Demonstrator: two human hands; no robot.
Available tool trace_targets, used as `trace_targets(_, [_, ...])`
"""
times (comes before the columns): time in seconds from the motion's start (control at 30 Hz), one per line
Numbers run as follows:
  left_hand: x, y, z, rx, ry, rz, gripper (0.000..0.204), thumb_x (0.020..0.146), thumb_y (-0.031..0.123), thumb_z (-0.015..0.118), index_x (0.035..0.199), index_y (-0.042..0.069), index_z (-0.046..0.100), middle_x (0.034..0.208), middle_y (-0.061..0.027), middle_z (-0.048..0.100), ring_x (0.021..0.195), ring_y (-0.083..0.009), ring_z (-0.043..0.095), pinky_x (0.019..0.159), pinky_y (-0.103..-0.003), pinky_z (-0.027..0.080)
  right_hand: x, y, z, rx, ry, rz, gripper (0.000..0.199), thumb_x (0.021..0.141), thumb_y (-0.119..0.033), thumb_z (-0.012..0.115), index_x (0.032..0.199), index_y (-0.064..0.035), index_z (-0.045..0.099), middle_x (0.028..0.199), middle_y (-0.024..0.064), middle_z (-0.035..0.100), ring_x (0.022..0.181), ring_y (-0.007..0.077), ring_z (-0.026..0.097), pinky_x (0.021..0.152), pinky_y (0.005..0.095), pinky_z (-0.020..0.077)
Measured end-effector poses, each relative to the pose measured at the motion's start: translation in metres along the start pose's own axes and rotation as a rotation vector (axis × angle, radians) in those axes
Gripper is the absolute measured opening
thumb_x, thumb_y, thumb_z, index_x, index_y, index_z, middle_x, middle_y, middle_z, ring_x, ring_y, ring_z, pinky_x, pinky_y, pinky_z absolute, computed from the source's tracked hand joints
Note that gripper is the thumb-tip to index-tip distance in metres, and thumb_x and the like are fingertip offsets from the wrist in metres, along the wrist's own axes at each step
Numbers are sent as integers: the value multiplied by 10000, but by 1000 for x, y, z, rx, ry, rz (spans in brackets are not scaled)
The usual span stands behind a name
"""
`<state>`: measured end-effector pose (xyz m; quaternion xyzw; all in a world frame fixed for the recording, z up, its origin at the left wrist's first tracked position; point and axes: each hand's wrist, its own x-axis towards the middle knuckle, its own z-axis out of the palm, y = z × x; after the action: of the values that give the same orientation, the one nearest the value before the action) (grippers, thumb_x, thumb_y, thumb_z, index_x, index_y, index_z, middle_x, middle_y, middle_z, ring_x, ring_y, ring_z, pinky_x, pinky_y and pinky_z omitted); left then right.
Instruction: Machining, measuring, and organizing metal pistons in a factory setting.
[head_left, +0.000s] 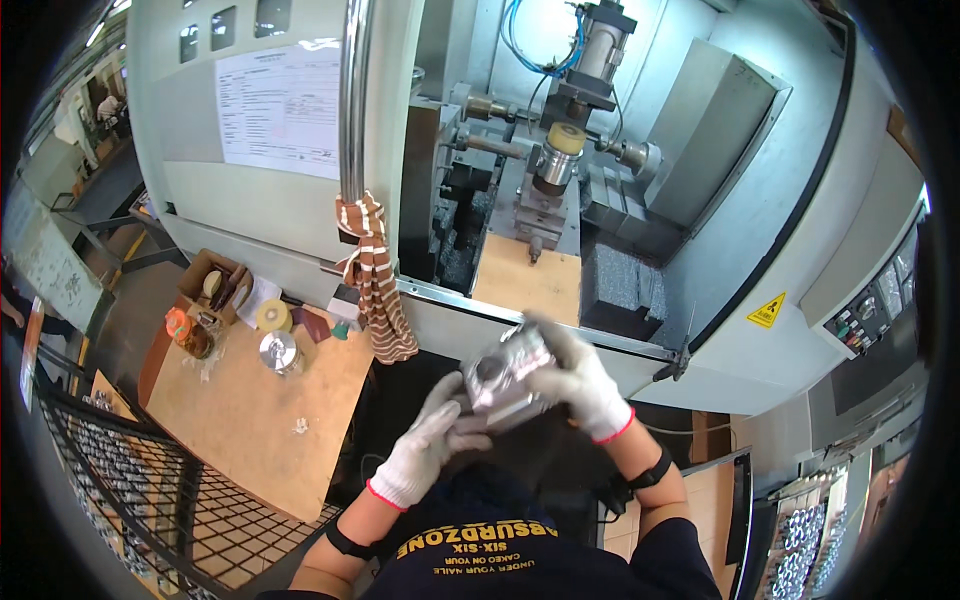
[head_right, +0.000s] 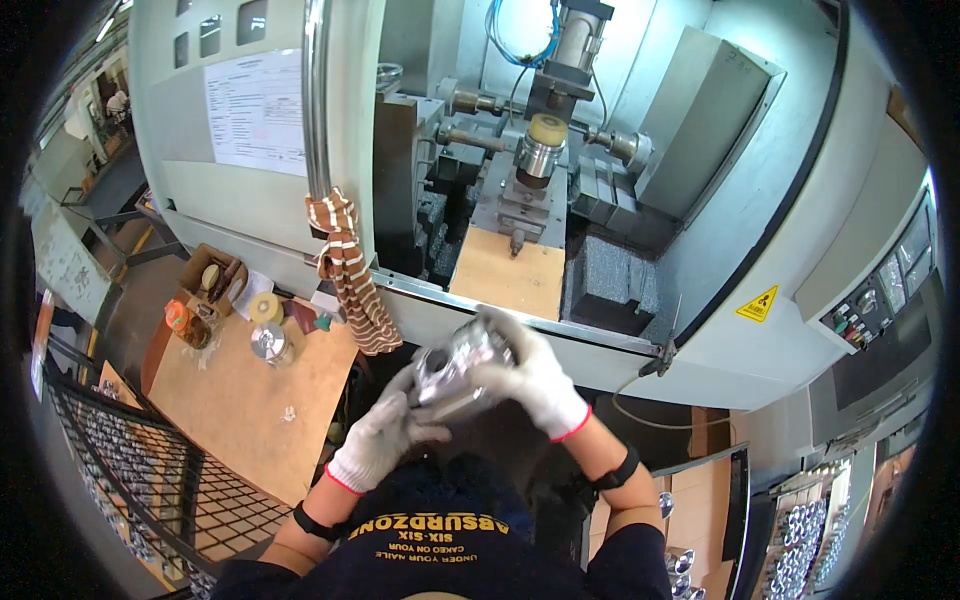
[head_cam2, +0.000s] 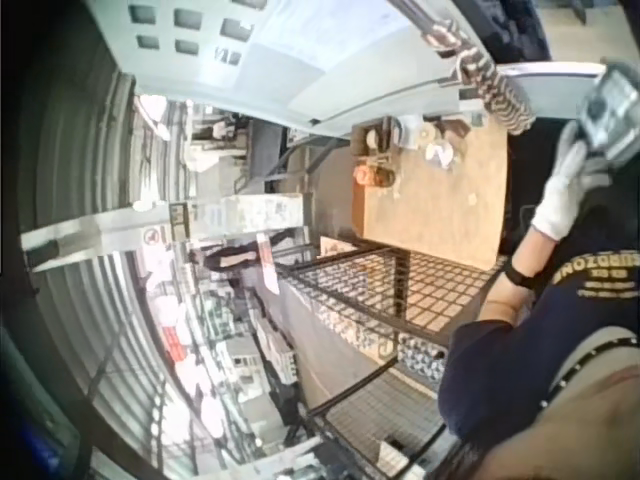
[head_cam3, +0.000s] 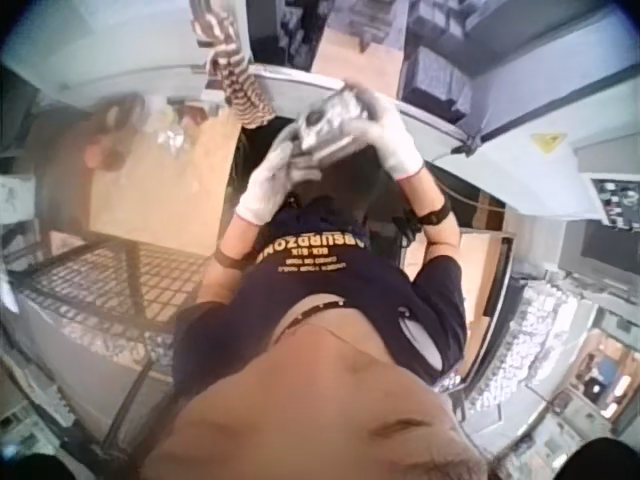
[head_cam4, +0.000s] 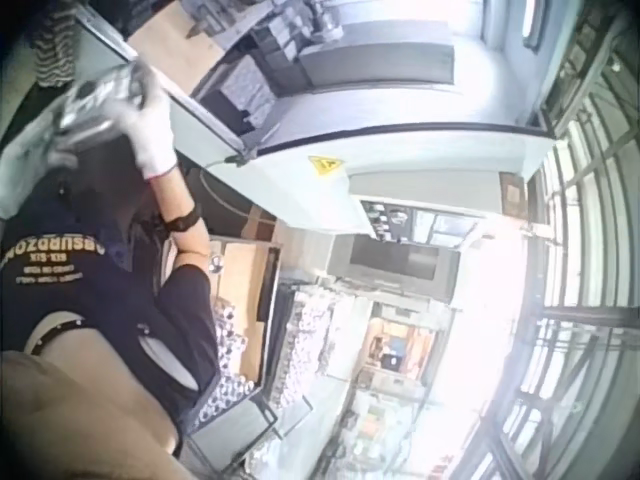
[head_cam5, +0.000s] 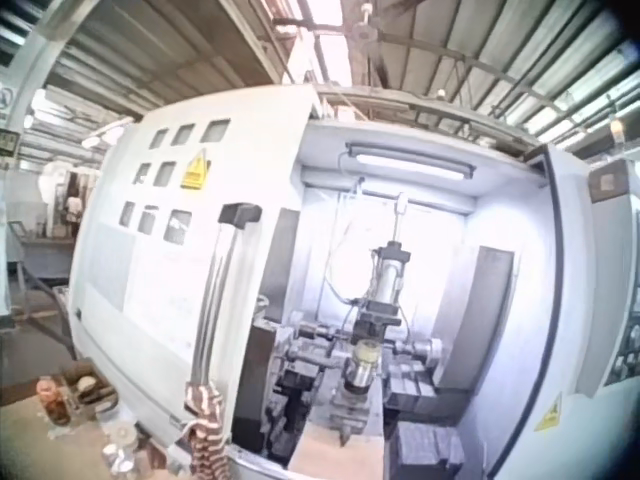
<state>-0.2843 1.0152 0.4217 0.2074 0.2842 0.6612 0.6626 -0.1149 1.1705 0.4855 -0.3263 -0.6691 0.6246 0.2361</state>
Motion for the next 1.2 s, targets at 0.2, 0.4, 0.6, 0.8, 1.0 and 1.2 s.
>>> trace_targets(0.2, [31,47,-42,547,237,-86,470,933,176,637,1362,39,506,1177,-76,580,1065,-135,555,937,-269,456,131,16,-45,-849,510,-137,909,596,-456,798,1348,-43,498,1139,216,588,1062,351,608,929,406,499])
trace_targets(0.4, [76,110,1,1386,131,62,428,877,251,682,1251,65,591,1132,-108,639,1070,-227,625,925,-333,484,230,67,-67,-1109,340,-57,795,658,-512,707,1296,-77,522,1146,263,575,1091,413,577,924,480,487])
trace_targets(0.6, [172,139,52,1508,-152,243,435,875,284,670,1241,61,595,1150,-144,631,1088,-312,608,948,-380,469,246,85,-73,-1070,231,31,769,733,-508,672,1342,-79,479,1173,255,562,1110,428,562,927,470,497])
trace_targets(0.8, [280,141,81,1310,-106,-37,439,915,247,668,1284,24,583,1199,-74,633,1067,-121,585,939,-295,468,262,30,-178,-855,344,-344,737,710,-511,747,1255,-46,575,1189,214,594,1116,383,572,958,455,470])
trace_targets(1.0, [394,126,63,860,-16,-148,575,907,298,625,1390,23,478,1298,-98,574,1153,-175,529,949,-285,409,345,-29,-245,-814,636,-349,731,673,-489,787,1215,-42,588,1162,218,609,1097,368,597,939,445,485])
trace_targets(1.2, [483,111,57,1435,128,9,780,727,233,678,1436,37,419,1382,-219,513,1251,-297,524,1047,-343,405,384,-13,-247,-687,627,-257,764,610,-471,837,1194,-42,594,1037,182,678,975,362,663,879,415,529])
